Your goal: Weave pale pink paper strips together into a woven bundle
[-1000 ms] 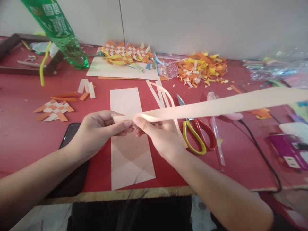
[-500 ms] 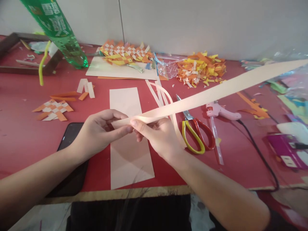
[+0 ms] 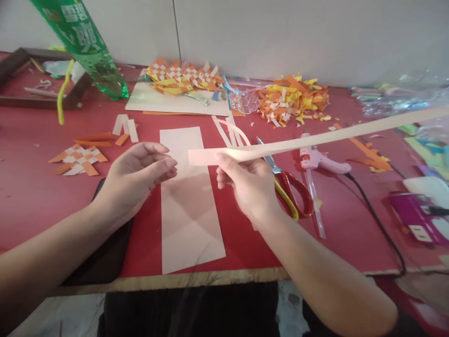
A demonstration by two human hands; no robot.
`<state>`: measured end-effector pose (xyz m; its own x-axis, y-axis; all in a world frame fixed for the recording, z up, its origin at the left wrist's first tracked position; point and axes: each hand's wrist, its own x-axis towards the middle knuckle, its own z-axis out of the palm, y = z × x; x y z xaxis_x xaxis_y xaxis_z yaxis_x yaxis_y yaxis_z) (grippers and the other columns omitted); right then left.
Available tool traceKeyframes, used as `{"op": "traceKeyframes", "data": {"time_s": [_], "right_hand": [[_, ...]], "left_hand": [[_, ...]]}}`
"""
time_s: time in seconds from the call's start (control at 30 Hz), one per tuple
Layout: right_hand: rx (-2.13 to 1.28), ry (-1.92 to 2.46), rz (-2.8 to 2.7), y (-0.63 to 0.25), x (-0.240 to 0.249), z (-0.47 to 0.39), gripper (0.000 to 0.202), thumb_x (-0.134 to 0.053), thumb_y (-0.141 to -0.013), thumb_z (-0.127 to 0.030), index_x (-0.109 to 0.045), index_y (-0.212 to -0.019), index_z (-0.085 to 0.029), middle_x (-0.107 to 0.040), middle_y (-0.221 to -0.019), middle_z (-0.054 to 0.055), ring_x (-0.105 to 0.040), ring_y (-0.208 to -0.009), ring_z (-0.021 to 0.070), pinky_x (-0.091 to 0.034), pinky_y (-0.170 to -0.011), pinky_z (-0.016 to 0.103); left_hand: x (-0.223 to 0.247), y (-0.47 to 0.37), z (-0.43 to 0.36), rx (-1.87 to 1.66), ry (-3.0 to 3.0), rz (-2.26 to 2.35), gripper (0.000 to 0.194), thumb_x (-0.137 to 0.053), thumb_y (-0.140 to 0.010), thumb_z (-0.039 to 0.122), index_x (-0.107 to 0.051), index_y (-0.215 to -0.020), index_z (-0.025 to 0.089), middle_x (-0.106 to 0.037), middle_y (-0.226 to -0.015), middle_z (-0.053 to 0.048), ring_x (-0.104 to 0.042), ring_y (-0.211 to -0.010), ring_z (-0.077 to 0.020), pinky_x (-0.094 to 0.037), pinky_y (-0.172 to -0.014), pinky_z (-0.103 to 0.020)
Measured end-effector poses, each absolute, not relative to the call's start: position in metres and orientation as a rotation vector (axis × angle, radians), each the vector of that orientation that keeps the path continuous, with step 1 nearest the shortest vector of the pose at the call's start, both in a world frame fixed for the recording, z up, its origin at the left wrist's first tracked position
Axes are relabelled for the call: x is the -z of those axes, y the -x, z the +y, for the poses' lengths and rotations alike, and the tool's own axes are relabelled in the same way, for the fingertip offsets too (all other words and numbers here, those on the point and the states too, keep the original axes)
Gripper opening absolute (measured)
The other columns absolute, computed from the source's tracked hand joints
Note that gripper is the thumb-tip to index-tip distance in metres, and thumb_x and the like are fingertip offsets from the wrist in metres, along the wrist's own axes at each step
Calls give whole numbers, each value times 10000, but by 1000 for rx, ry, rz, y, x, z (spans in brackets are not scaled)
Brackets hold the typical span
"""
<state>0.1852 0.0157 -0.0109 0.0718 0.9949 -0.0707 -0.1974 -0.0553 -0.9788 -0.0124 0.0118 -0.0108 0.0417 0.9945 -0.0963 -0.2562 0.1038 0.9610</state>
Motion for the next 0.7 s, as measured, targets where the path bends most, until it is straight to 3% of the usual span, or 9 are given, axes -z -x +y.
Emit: {"op": "traceKeyframes", "data": {"time_s": [0.17, 0.27, 0.4, 0.7], "right_hand": [[-1307, 1082, -1270, -181, 16, 7, 98, -751, -800, -296, -768, -779, -202, -619, -541, -13, -556, -447, 114, -471, -416, 259], [-1384, 1025, -1369, -180, 18, 4, 116, -719, -835, -290, -784, -863, -198, -631, -569, -8, -569, -481, 114, -486, -441, 254], [-1405, 988, -1310, -181, 18, 5, 73, -739, -817, -269, -770, -806, -204, -644, -581, -11, -601, -526, 124, -505, -474, 251], [-1451, 1048, -1233, -183, 15, 7, 124, -761, -792, -295, -742, -763, -176, -612, -548, -16, -556, -460, 103, -466, -423, 236]], "left_hand": [[8, 9, 8, -986, -1090, 994, 310, -811, -714, 214, -674, -990, 185, -713, -880, -22, -664, -845, -147, -520, -757, -235], [4, 8, 4, -885, -1181, 1042, 182, -806, -726, 274, -715, -828, 154, -700, -763, -24, -632, -723, -125, -499, -675, -222], [2, 10, 3, -880, -1201, 1118, 205, -776, -759, 357, -714, -805, 167, -674, -679, -2, -592, -641, -103, -473, -606, -209], [2, 9, 3, -890, -1116, 1069, 122, -794, -736, 250, -726, -794, 166, -689, -718, -4, -609, -656, -101, -485, -632, -201]]}}
